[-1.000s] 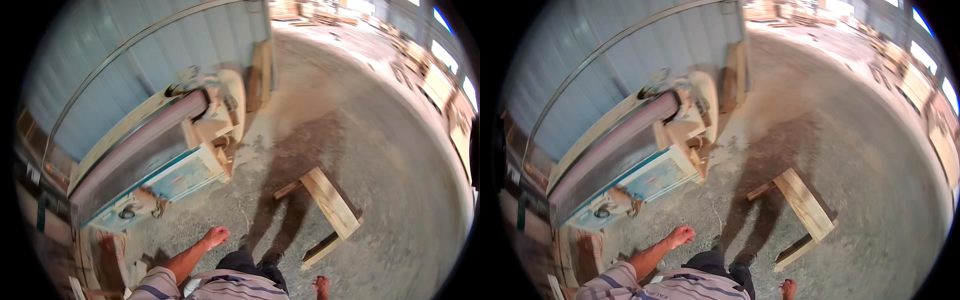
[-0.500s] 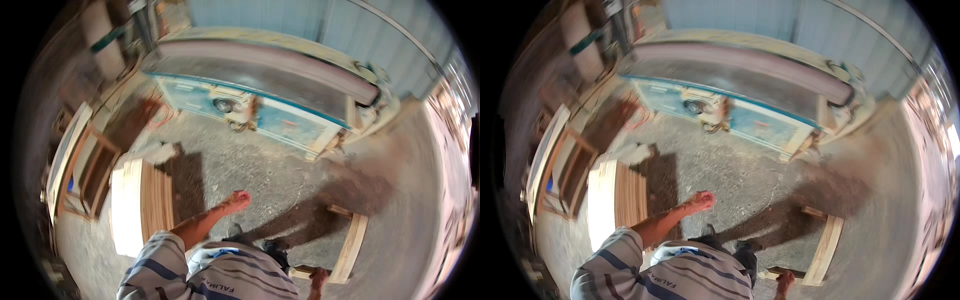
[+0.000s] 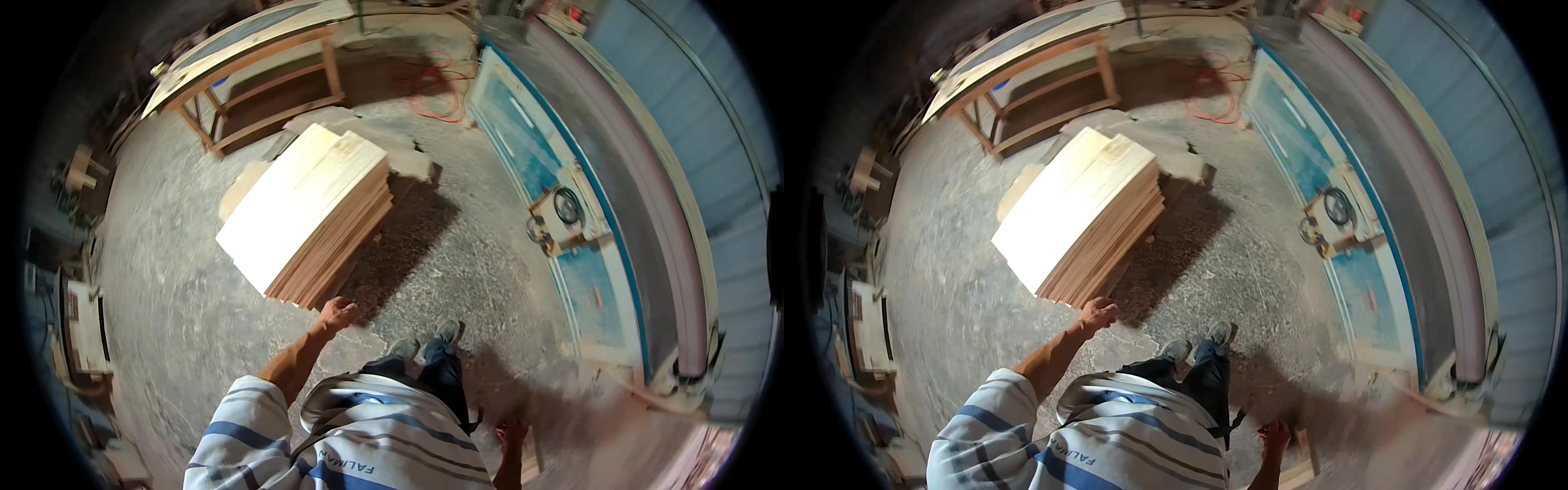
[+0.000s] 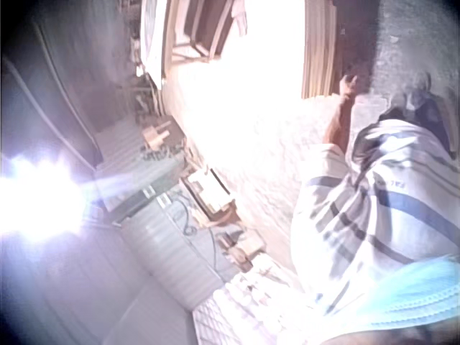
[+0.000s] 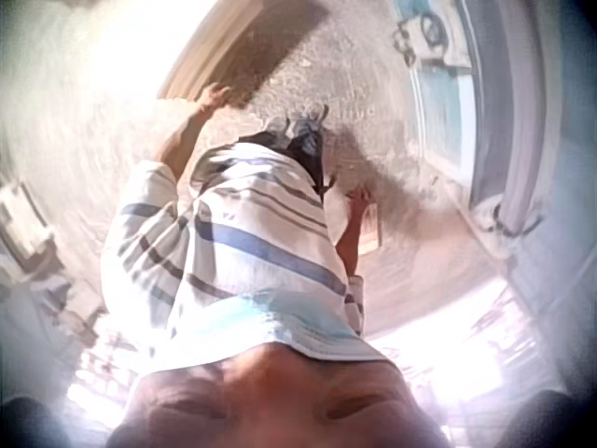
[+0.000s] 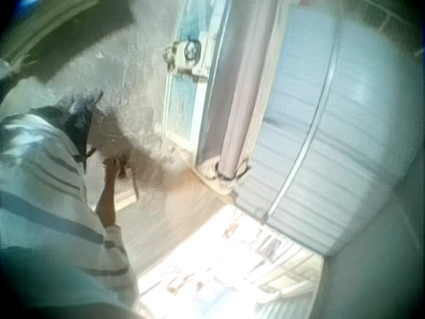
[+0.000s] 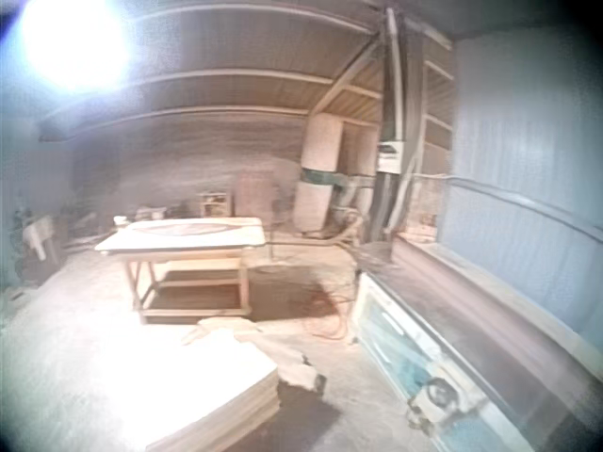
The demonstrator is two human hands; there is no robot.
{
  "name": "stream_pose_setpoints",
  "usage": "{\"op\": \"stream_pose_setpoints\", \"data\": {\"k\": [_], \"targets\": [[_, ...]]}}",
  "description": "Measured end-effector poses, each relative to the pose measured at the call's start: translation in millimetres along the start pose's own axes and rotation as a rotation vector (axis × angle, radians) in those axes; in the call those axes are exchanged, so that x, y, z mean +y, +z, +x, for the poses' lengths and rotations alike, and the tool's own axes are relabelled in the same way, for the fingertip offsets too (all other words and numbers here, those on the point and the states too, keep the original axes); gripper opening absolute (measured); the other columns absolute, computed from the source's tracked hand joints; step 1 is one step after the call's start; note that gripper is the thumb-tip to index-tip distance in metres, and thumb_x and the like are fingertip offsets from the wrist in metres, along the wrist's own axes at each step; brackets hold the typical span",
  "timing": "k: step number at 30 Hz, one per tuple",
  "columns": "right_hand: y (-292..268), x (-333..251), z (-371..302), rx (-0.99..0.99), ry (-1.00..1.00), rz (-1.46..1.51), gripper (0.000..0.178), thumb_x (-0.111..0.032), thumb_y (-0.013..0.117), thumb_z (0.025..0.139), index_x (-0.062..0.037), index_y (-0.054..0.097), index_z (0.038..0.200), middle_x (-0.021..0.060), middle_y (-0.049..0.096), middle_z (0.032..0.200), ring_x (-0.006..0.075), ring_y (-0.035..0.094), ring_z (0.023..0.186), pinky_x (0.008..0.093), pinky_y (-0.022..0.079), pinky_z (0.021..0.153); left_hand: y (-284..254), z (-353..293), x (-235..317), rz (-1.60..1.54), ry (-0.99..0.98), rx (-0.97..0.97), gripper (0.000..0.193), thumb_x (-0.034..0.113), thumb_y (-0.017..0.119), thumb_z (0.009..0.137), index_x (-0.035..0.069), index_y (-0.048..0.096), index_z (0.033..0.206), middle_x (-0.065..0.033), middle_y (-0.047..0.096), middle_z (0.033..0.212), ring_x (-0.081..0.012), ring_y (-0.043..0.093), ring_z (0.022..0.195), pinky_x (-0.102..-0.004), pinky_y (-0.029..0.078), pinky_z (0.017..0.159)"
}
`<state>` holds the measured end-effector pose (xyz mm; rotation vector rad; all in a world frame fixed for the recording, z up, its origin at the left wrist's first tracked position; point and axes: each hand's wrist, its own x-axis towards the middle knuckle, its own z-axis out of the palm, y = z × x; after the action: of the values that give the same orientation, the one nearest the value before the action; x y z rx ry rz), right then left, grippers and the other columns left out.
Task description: The person uses a belt sander to smooth the surfaces and edges of a rectangular wooden panel. They repeatedly flip the panel and run it against the machine to treat different sides, then inspect the finished piece before placing it on a stack of similar panels.
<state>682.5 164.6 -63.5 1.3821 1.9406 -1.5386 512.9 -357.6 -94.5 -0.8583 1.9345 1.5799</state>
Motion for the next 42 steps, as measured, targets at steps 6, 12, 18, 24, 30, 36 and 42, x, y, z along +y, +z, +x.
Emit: {"op": "stream_pose_setpoints", "data": {"k": [6,12,18,24,30,36,42], "targets": [[53.2,-93.5,65.8,-0.241,-0.148,-0.081,0.018,-0.016,0.053,0.09,-0.0053,0.055,0.103,0.0082,0.059,0.08,0.0161,0.057,0.061,0.0276,0.048,0.055,-19.2,-21.3,-31.8,-0.351,-0.128,0.258,0.032,0.022,0.059,0.083,-0.001,0.056,0.105,-0.0072,0.06,0.083,-0.0163,0.058,0.067,-0.0285,0.047,0.056],[115.7,-176.0,139.2,-0.352,-0.215,-0.116,0.019,-0.014,0.057,0.085,-0.0042,0.055,0.101,0.0066,0.059,0.078,0.0153,0.058,0.064,0.0256,0.049,0.059,-20.9,-22.7,-3.6,-0.492,-0.168,0.331,0.042,0.023,0.06,0.083,-0.001,0.052,0.116,-0.0076,0.062,0.088,-0.0179,0.061,0.07,-0.0287,0.05,0.06],[160.3,-227.8,227.5,-0.671,-0.138,0.213,0.01,-0.005,0.055,0.08,-0.0042,0.055,0.09,0.0065,0.054,0.068,0.0136,0.054,0.057,0.027,0.044,0.05,-14.7,-25.7,69.3,-0.53,-0.005,0.275,0.043,0.027,0.061,0.085,-0.002,0.052,0.115,-0.0085,0.061,0.095,-0.0157,0.06,0.08,-0.0279,0.049,0.066],[218.6,-309.8,222.1,-0.421,-0.28,-0.371,0.013,-0.008,0.049,0.086,-0.0025,0.056,0.095,0.0067,0.058,0.078,0.015,0.057,0.064,0.0275,0.046,0.056,-22.7,-22.0,95.5,-0.484,0.036,0.337,0.031,0.023,0.06,0.087,0.002,0.056,0.109,-0.0058,0.063,0.093,-0.0141,0.06,0.077,-0.027,0.049,0.067],[298.8,-362.7,219.2,-0.596,-0.439,-0.46,0.018,-0.011,0.052,0.087,-0.0008,0.055,0.101,0.007,0.06,0.083,0.0146,0.057,0.066,0.0259,0.046,0.056,-55.5,-0.1,21.4,-0.667,-0.096,0.491,0.031,0.021,0.059,0.086,-0.001,0.058,0.106,-0.0093,0.062,0.085,-0.0157,0.059,0.07,-0.0268,0.048,0.058],[390.8,-389.6,189.2,-0.679,-0.517,-0.548,0.022,-0.009,0.052,0.085,0.0,0.051,0.105,0.006,0.057,0.079,0.0124,0.055,0.06,0.0231,0.043,0.047,-86.0,32.8,-8.6,-0.892,-0.111,0.585,0.02,0.018,0.059,0.086,0.0,0.059,0.095,-0.0045,0.059,0.071,-0.0098,0.052,0.055,-0.0238,0.043,0.047],[486.1,-411.0,151.5,-0.714,-0.554,-0.778,0.028,-0.012,0.055,0.083,0.0,0.051,0.108,0.0059,0.056,0.079,0.0098,0.049,0.055,0.0236,0.04,0.044,-107.8,34.7,-2.8,-1.01,-0.067,0.607,0.016,0.017,0.059,0.084,0.002,0.06,0.089,-0.0026,0.056,0.068,-0.0092,0.05,0.054,-0.0231,0.042,0.048]]}}
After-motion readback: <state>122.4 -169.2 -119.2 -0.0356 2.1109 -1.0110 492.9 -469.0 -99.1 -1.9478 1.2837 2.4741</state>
